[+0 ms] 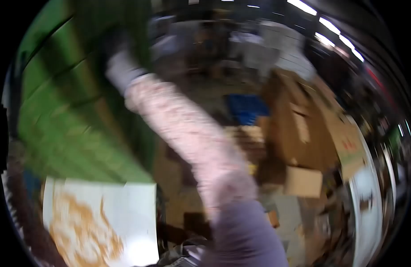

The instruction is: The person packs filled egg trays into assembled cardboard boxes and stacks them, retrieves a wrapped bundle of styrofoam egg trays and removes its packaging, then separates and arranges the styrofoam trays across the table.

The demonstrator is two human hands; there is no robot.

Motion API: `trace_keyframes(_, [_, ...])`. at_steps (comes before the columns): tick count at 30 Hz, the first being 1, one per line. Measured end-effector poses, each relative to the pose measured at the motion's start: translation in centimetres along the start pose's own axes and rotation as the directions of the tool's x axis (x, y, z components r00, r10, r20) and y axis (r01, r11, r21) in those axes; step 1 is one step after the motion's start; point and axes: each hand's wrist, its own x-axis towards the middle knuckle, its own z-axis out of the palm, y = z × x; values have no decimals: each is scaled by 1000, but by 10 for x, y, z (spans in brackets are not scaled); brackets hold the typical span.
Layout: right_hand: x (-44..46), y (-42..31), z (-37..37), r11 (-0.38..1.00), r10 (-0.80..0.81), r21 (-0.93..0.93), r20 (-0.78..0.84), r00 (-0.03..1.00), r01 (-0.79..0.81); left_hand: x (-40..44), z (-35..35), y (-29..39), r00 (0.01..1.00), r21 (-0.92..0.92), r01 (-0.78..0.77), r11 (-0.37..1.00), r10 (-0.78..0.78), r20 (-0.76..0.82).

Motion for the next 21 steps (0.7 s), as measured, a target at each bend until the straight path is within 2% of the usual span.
trace_keyframes(1, [-17, 3, -14, 905, -167, -384, 81, 983, 185, -36, -11, 7, 985, -177, 145, 973, -126, 113])
trace_keyframes(2, [-26, -3, -28, 790, -151, -519, 349, 925, 325, -77, -23, 18, 895, -439, 440, 783, -344, 284])
trace_keyframes(3, [-15, 3, -2, 883, -89, -420, 288, 953, 209, -124, -42, 33, 797, -483, 602, 636, -441, 412])
trace_keyframes(4, [-15, 6, 13, 941, -69, -315, 169, 983, 121, -174, -58, 52, 854, 108, 176, 978, -206, 478])
trace_keyframes(5, [-28, 2, 13, 980, -82, -178, 15, 997, 83, -234, -80, 72, 823, -85, 311, 946, -224, 522])
trace_keyframes(6, [-38, -5, 13, 996, -92, -28, -144, 985, 89, -288, -116, 100, 712, 33, 356, 934, -294, 637])
trace_keyframes(7, [-44, -13, 11, 985, -87, 114, -304, 949, 127, -341, -147, 120, 659, 83, 408, 909, -356, 663])
trace_keyframes(8, [-50, -25, 1, 948, -60, 253, -460, 886, 195, -393, -184, 148, 507, 180, 542, 821, -491, 708])
trace_keyframes(9, [-60, -42, -15, 882, -4, 375, -598, 802, 284, -438, -226, 185, 354, 319, 636, 702, -634, 688])
trace_keyframes(10, [-75, -70, -31, 783, 56, 486, -678, 733, 389, -477, -272, 226, 226, 440, 688, 577, -746, 626])
trace_keyframes(11, [-98, -110, -47, 640, 94, 593, -692, 716, 489, -506, -316, 268, 67, 525, 748, 405, -834, 548])
trace_keyframes(12, [-129, -157, -61, 449, 100, 713, -639, 763, 538, -529, -359, 311, -58, 605, 758, 245, -898, 437])
trace_keyframes(13, [-177, -208, -71, 186, 49, 821, -556, 830, 539, -557, -400, 357, -139, 672, 730, 122, -937, 321])
trace_keyframes(14, [-230, -276, -79, -136, -111, 990, -35, 993, 19, -584, -452, 390, -258, 763, 646, -30, -949, 181])
trace_keyframes(15, [-286, -343, -87, -319, -358, 900, 177, 917, -298, -606, -499, 417, -354, 819, 547, -176, -934, 36])
trace_keyframes(16, [-340, -397, -123, -429, -637, 727, 178, 750, -537, -627, -553, 439, -389, 826, 468, -313, -913, -125])
trace_keyframes(17, [-389, -446, -154, -310, -823, 556, 251, 510, -772, -650, -610, 456, -407, 811, 387, -439, -870, -277])
trace_keyframes(18, [-432, -487, -187, -206, -924, 536, 168, 343, -819, -670, -668, 470, -411, 809, 367, -460, -860, -302])
trace_keyframes(19, [-477, -535, -200, -96, -977, 452, 125, 170, -887, -691, -722, 481, -430, 729, 402, -554, -817, -384])
trace_keyframes(20, [-501, -566, -253, 71, -987, 266, 155, -30, -961, -711, -761, 490, -456, 633, 444, -634, -768, -449])
trace_keyframes(21, [-519, -602, -290, 211, -972, 256, 159, -174, -943, -727, -790, 490, -468, 629, 444, -638, -764, -444])
